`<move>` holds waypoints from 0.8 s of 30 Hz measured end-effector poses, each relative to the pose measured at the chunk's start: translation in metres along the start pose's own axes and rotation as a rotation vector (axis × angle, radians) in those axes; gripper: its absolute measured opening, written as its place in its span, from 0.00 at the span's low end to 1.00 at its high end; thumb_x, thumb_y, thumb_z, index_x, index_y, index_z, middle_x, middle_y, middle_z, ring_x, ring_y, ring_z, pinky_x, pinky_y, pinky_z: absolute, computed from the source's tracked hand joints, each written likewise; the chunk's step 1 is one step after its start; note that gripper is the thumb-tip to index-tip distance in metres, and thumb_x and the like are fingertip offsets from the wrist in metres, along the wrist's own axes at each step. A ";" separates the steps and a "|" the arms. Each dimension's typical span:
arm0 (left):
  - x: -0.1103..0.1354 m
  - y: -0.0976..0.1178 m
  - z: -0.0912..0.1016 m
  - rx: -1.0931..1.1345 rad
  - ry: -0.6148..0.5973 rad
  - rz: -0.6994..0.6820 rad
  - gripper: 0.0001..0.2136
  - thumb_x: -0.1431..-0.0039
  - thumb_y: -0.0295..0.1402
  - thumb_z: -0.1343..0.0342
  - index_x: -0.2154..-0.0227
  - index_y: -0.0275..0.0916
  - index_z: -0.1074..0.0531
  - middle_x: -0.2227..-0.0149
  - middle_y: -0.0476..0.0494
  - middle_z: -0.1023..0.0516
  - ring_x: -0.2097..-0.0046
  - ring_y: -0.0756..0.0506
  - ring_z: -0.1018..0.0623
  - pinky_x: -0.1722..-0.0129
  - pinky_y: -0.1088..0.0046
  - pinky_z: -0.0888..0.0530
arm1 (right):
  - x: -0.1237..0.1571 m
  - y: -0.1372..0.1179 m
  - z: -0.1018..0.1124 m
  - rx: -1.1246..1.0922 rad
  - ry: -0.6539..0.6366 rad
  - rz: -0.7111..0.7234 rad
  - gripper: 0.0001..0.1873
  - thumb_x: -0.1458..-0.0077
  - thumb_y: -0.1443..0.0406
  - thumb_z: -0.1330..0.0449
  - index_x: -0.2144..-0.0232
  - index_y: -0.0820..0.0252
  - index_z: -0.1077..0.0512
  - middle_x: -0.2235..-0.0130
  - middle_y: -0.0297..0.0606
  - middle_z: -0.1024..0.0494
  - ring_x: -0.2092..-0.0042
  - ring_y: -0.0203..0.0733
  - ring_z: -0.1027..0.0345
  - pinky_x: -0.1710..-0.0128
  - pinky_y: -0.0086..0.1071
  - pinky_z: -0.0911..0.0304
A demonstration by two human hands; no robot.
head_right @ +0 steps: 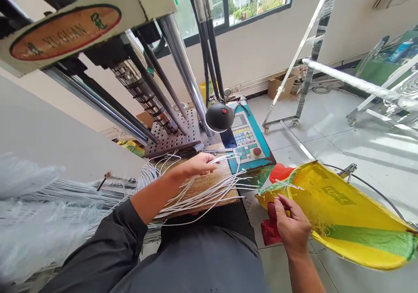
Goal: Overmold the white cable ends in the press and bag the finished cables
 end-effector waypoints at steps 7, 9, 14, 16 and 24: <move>-0.004 0.036 -0.025 0.321 -0.140 -0.072 0.20 0.46 0.47 0.37 0.64 0.32 0.27 0.78 0.54 0.33 0.80 0.57 0.37 0.81 0.79 0.44 | -0.055 -0.066 -0.067 -0.546 -0.270 -0.050 0.29 0.40 0.47 0.42 0.42 0.56 0.29 0.42 0.46 0.26 0.43 0.51 0.30 0.44 0.45 0.32; -0.013 0.031 -0.039 0.341 -0.152 -0.063 0.21 0.48 0.48 0.35 0.66 0.33 0.28 0.78 0.54 0.33 0.80 0.57 0.37 0.82 0.79 0.44 | -0.074 -0.087 -0.094 -0.776 -0.385 -0.142 0.33 0.38 0.42 0.50 0.40 0.53 0.32 0.37 0.46 0.30 0.40 0.51 0.32 0.45 0.46 0.32; -0.025 0.014 -0.062 0.423 -0.168 -0.031 0.24 0.51 0.52 0.33 0.67 0.33 0.28 0.79 0.55 0.33 0.81 0.57 0.36 0.83 0.79 0.43 | -0.098 -0.118 -0.130 -0.826 -0.459 -0.218 0.23 0.44 0.48 0.38 0.54 0.55 0.23 0.46 0.43 0.22 0.48 0.47 0.26 0.51 0.39 0.29; -0.027 0.012 -0.064 0.472 -0.144 -0.026 0.23 0.53 0.50 0.32 0.69 0.34 0.29 0.80 0.55 0.33 0.82 0.56 0.35 0.83 0.79 0.43 | -0.097 -0.121 -0.132 -0.737 -0.429 -0.168 0.19 0.47 0.52 0.34 0.58 0.58 0.21 0.54 0.42 0.19 0.54 0.45 0.24 0.54 0.38 0.29; -0.024 0.011 -0.060 0.593 -0.160 0.029 0.23 0.57 0.49 0.29 0.72 0.33 0.29 0.77 0.49 0.26 0.79 0.53 0.28 0.80 0.76 0.36 | -0.089 -0.129 -0.127 -0.714 -0.632 -0.056 0.14 0.47 0.57 0.32 0.59 0.55 0.19 0.60 0.39 0.16 0.54 0.46 0.22 0.45 0.45 0.31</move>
Point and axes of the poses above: each hand's wrist, its own x-axis away from the middle knuckle, its own z-axis out of the back of the hand, y = z × x, the point moved 5 cm from there along -x, towards the middle knuckle
